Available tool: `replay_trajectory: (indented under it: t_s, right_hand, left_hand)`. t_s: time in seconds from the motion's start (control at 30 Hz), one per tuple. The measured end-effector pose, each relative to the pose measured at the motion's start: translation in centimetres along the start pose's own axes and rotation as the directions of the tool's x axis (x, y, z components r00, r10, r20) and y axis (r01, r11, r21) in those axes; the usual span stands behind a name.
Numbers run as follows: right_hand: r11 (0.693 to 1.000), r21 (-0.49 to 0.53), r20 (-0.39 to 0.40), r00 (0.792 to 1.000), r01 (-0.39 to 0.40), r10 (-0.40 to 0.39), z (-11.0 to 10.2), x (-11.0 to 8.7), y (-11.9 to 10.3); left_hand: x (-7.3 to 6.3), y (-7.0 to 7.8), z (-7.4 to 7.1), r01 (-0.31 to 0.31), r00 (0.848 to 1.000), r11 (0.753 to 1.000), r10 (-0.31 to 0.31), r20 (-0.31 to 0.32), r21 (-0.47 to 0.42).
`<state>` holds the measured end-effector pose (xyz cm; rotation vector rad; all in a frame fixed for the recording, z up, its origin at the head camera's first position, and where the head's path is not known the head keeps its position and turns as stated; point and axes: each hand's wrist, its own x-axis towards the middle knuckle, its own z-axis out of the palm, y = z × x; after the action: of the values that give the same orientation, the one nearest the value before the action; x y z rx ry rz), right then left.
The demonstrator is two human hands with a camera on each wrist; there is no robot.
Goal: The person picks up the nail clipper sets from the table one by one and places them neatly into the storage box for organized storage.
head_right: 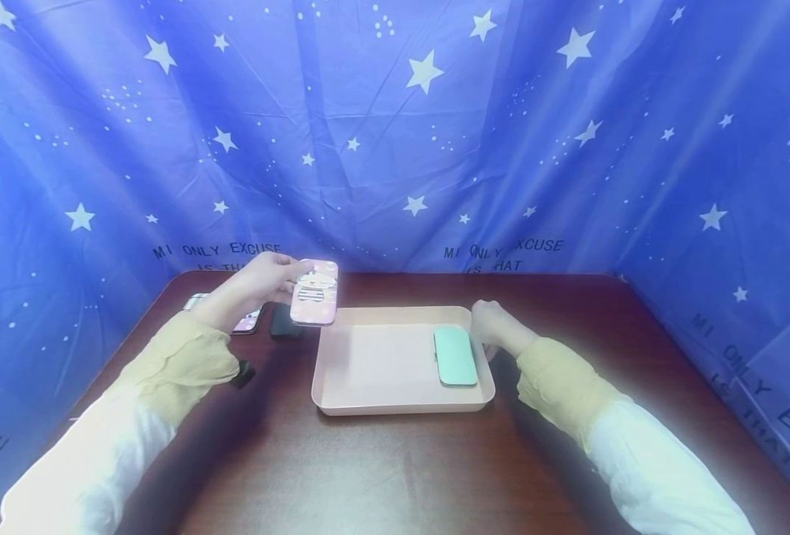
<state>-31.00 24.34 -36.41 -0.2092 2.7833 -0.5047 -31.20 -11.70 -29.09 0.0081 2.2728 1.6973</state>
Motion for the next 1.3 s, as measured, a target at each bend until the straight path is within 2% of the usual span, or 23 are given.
replay_trajectory:
  t_s: [0.3, 0.5, 0.7, 1.0, 1.3]
  right_hand:
    - [1.0, -0.016, 0.0, 1.0, 0.016, -0.016, 0.0, 0.0, 0.2]
    - [1.0, -0.015, -0.001, 1.0, 0.017, -0.017, 0.0, -0.1, 0.1]
    - [1.0, -0.02, -0.006, 1.0, 0.009, -0.01, 0.1, -0.1, 0.1]
    - [1.0, -0.001, 0.004, 1.0, -0.004, 0.004, 0.0, 0.0, 0.0]
    - [1.0, 0.003, -0.001, 1.0, 0.004, -0.004, 0.0, 0.2, 0.3]
  left_hand:
    - [1.1, 0.3, 1.5, -0.001, 1.0, 1.0, 0.001, -0.002, 0.0]
    - [2.3, 0.5, 2.8, 0.018, 1.0, 0.999, -0.017, 0.009, -0.028]
    - [2.8, 0.9, 3.9, 0.03, 0.999, 0.999, -0.03, 0.011, -0.042]
    - [3.5, 1.0, 5.2, 0.008, 1.0, 0.999, -0.007, 0.024, -0.048]
    - [4.5, 0.9, 6.6, 0.051, 0.997, 0.995, -0.047, 0.054, -0.083]
